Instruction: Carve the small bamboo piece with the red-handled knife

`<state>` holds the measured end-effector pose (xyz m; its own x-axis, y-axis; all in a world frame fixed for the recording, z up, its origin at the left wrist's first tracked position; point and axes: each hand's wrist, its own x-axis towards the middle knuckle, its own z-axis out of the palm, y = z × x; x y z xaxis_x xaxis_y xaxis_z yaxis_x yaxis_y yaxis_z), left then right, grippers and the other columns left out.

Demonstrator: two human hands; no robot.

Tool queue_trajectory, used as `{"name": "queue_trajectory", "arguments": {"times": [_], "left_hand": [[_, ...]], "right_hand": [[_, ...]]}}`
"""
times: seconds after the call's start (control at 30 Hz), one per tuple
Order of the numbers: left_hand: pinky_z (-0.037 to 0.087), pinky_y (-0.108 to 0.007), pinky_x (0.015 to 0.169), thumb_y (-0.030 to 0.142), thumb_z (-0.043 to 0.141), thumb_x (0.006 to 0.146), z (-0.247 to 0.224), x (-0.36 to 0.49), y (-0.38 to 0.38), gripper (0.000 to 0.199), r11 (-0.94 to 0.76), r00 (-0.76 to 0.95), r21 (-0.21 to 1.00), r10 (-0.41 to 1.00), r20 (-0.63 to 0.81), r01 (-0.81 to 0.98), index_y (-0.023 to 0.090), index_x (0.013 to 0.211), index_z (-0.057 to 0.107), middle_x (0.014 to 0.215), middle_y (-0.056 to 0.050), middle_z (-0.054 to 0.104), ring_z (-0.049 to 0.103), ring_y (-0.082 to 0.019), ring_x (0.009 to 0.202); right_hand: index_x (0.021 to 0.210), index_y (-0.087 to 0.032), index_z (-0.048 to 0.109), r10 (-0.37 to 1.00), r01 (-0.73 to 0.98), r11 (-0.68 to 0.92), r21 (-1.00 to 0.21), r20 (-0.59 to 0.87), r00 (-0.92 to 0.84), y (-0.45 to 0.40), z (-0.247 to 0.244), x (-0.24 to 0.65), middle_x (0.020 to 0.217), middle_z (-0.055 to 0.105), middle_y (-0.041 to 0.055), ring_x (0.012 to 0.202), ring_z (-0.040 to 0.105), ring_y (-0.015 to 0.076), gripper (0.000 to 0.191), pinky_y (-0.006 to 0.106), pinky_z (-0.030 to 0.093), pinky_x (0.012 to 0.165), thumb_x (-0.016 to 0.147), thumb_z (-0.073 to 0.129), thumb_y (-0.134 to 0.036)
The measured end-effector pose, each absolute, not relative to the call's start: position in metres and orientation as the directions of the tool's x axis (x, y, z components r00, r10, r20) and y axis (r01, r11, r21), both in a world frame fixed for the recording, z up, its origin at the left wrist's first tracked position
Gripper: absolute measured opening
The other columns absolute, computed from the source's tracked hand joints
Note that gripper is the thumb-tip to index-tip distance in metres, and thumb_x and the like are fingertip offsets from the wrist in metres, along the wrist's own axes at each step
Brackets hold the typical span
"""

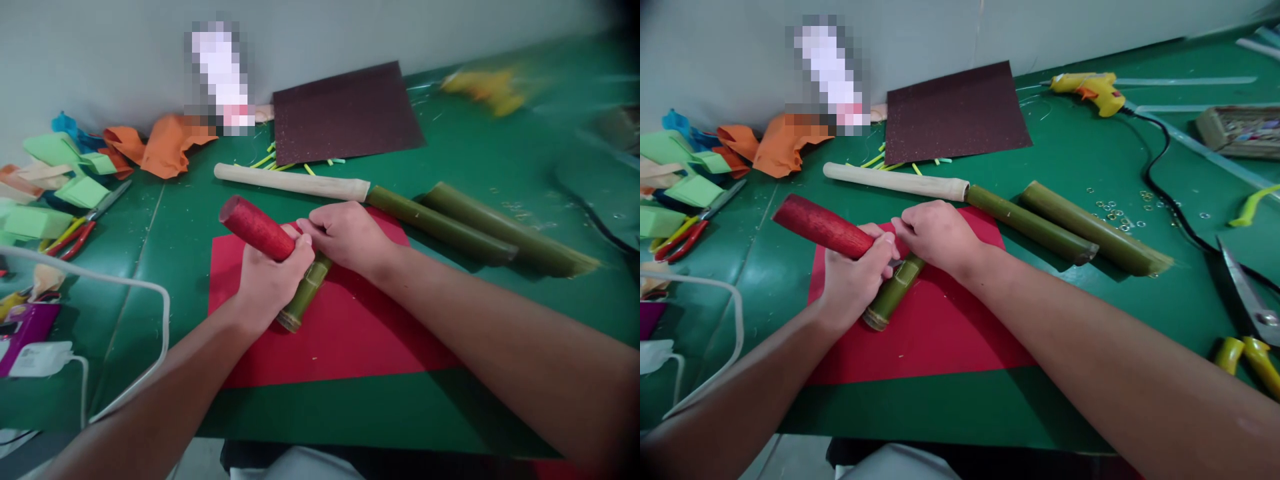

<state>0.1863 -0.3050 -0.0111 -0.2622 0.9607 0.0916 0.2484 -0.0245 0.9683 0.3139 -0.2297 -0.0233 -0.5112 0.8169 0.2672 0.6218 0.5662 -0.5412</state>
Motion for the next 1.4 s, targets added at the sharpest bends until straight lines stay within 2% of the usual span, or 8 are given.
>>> {"name": "queue_trajectory", "arguments": {"times": [0.2,0.47,0.7,0.87,1.13,1.4], "left_hand": [[0.038,-0.016,0.037,0.024,0.064,0.079,-0.009,0.181,-0.308,0.022,0.040,-0.251,0.968,0.968,0.024,0.246,0.019,0.060,0.055,0.045,0.006,0.048,0.045,-0.006,0.038],[0.037,-0.015,0.036,0.024,0.064,0.079,-0.014,0.174,-0.320,0.022,0.023,-0.240,0.969,0.970,0.038,0.247,0.019,0.060,0.056,0.045,0.005,0.051,0.047,-0.006,0.038],[0.041,-0.017,0.040,0.025,0.064,0.079,-0.015,0.178,-0.313,0.022,-0.043,-0.249,0.960,0.962,0.115,0.277,0.019,0.060,0.055,0.046,0.006,0.049,0.047,-0.006,0.039],[0.041,-0.017,0.040,0.025,0.065,0.078,-0.015,0.179,-0.310,0.022,-0.030,-0.262,0.966,0.960,0.099,0.258,0.018,0.060,0.054,0.054,0.005,0.052,0.047,-0.005,0.041],[0.039,-0.016,0.039,0.024,0.063,0.080,-0.016,0.179,-0.308,0.027,-0.057,-0.232,0.976,0.967,0.107,0.212,0.018,0.057,0.051,0.049,0.005,0.048,0.045,-0.005,0.040],[0.035,-0.014,0.037,0.025,0.062,0.083,-0.014,0.181,-0.305,0.025,-0.045,-0.209,0.985,0.975,0.080,0.164,0.018,0.061,0.055,0.053,0.004,0.053,0.050,-0.005,0.044]], "right_hand": [[0.052,-0.020,0.028,0.844,0.672,0.529,-0.519,0.244,-0.477,-0.229,-0.022,0.314,0.051,0.032,-0.0035,0.052,0.022,0.0089,0.047,0.031,0.018,0.056,0.093,0.047,-0.033],[0.053,-0.020,0.027,0.850,0.685,0.517,-0.513,0.213,-0.482,-0.230,-0.018,0.311,0.051,0.032,-0.0030,0.053,0.023,0.0095,0.047,0.031,0.019,0.056,0.093,0.048,-0.032],[0.053,-0.021,0.026,0.849,0.681,0.518,-0.518,0.209,-0.486,-0.232,-0.017,0.312,0.051,0.033,-0.0029,0.052,0.024,0.0095,0.047,0.031,0.020,0.056,0.093,0.048,-0.032],[0.053,-0.020,0.026,0.835,0.653,0.538,-0.533,0.229,-0.501,-0.232,-0.020,0.312,0.051,0.031,-0.0035,0.053,0.023,0.0095,0.047,0.031,0.019,0.056,0.093,0.049,-0.032],[0.054,-0.021,0.026,0.837,0.640,0.535,-0.551,0.245,-0.490,-0.231,-0.022,0.314,0.052,0.029,-0.0041,0.053,0.023,0.0093,0.047,0.031,0.019,0.057,0.094,0.049,-0.031],[0.054,-0.020,0.026,0.815,0.600,0.567,-0.565,0.278,-0.509,-0.229,-0.025,0.316,0.052,0.028,-0.0043,0.053,0.023,0.0091,0.047,0.032,0.018,0.057,0.095,0.047,-0.032]]}}
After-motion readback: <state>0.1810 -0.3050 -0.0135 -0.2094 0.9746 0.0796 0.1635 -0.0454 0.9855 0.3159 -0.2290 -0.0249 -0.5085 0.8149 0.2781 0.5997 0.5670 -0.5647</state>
